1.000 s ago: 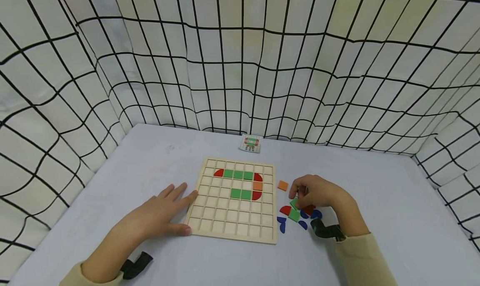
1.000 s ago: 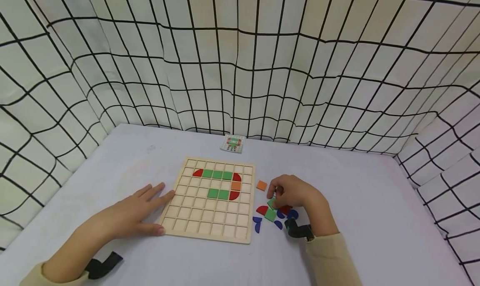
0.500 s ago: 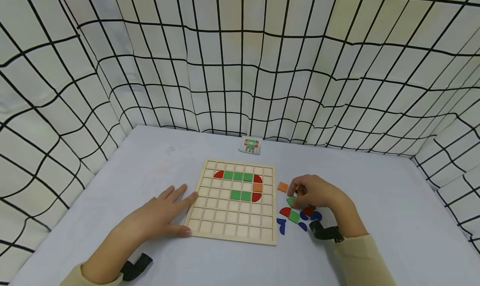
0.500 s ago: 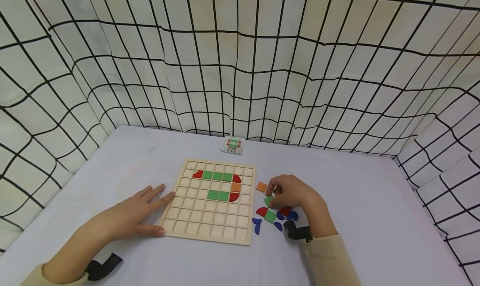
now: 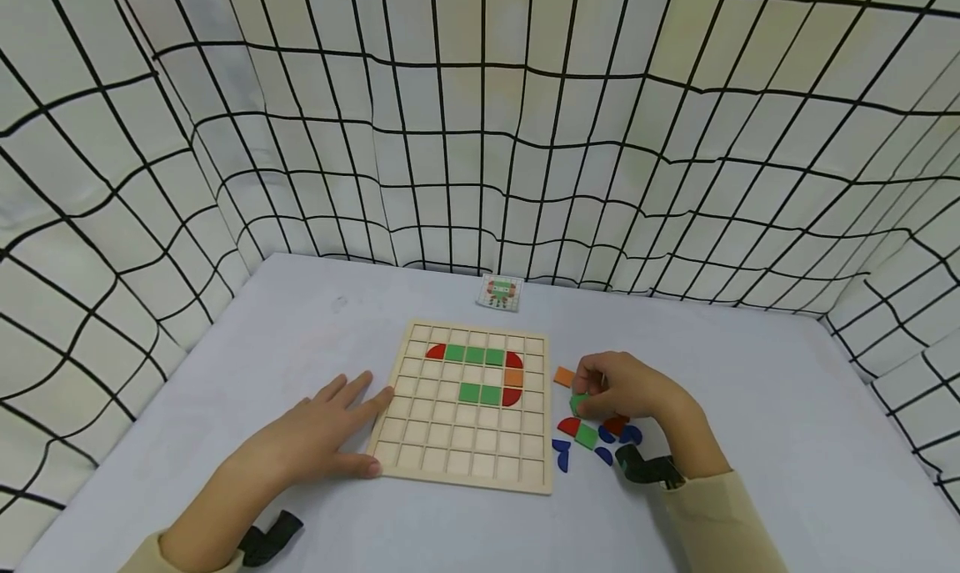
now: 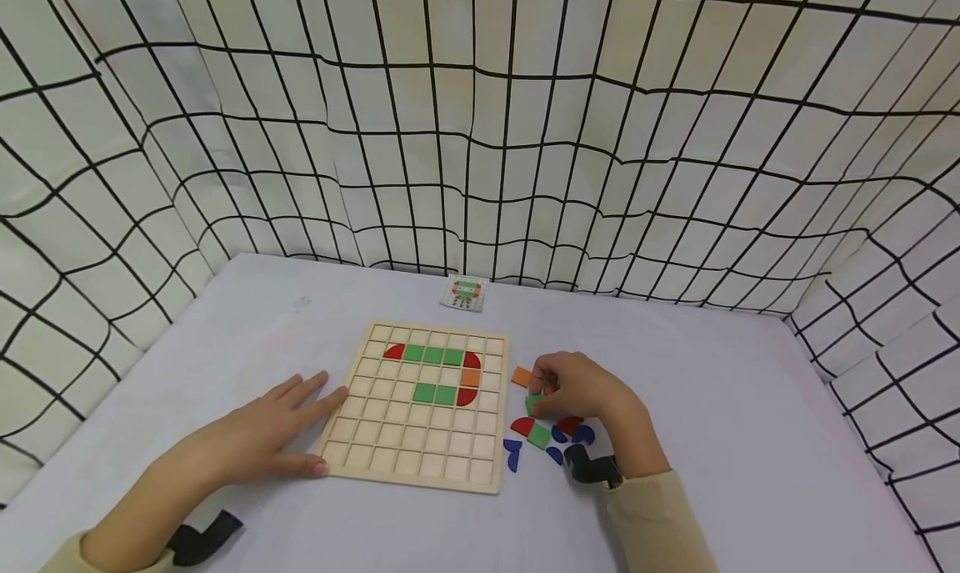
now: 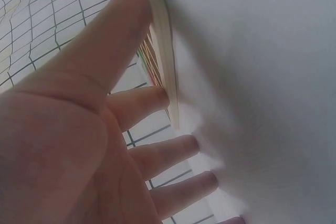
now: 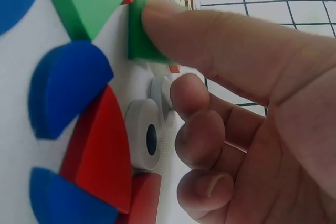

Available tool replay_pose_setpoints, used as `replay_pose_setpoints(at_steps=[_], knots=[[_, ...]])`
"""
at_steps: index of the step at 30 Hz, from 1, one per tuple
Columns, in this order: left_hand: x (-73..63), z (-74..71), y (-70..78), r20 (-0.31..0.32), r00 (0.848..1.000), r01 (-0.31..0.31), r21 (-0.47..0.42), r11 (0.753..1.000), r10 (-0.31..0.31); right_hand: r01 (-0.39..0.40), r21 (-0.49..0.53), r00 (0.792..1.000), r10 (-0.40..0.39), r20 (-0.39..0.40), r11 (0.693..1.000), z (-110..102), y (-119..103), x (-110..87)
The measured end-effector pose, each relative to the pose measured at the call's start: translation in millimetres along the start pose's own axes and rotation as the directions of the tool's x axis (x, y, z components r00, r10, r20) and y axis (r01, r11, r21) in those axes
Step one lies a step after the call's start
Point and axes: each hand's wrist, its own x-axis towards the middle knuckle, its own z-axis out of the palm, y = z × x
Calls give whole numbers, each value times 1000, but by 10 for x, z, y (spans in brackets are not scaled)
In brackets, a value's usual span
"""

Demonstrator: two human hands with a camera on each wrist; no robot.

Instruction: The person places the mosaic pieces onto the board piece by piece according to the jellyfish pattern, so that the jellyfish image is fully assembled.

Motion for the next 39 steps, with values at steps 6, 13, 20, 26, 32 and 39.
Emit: replay_pose_setpoints(at_steps=[6,13,20,26,32,39], knots=[[-11,3,-12,-5,1000,-4,-4,1000,4,41,18,999,-41,17,999,-15,0,15],[-17,-9,-8,-13,1000,-12,3,1000,13,129,67,991,-131,23,989,-52,-28,22],[-10,-11,0,-10,1000,-9,-1,1000,9,158,60,987,-156,-30,986,-37,-43,28],[-10,-12,3,-6,1000,-7,1,1000,7,184,82,982,-179,-66,979,9,-55,73],[-14,-10,4,-7,1000,-8,5,1000,8,229,130,973,-221,-72,965,22,-91,74],[-18,-4,-7,-13,1000,-7,5,1000,8,269,178,963,-260,-73,947,62,-130,99]])
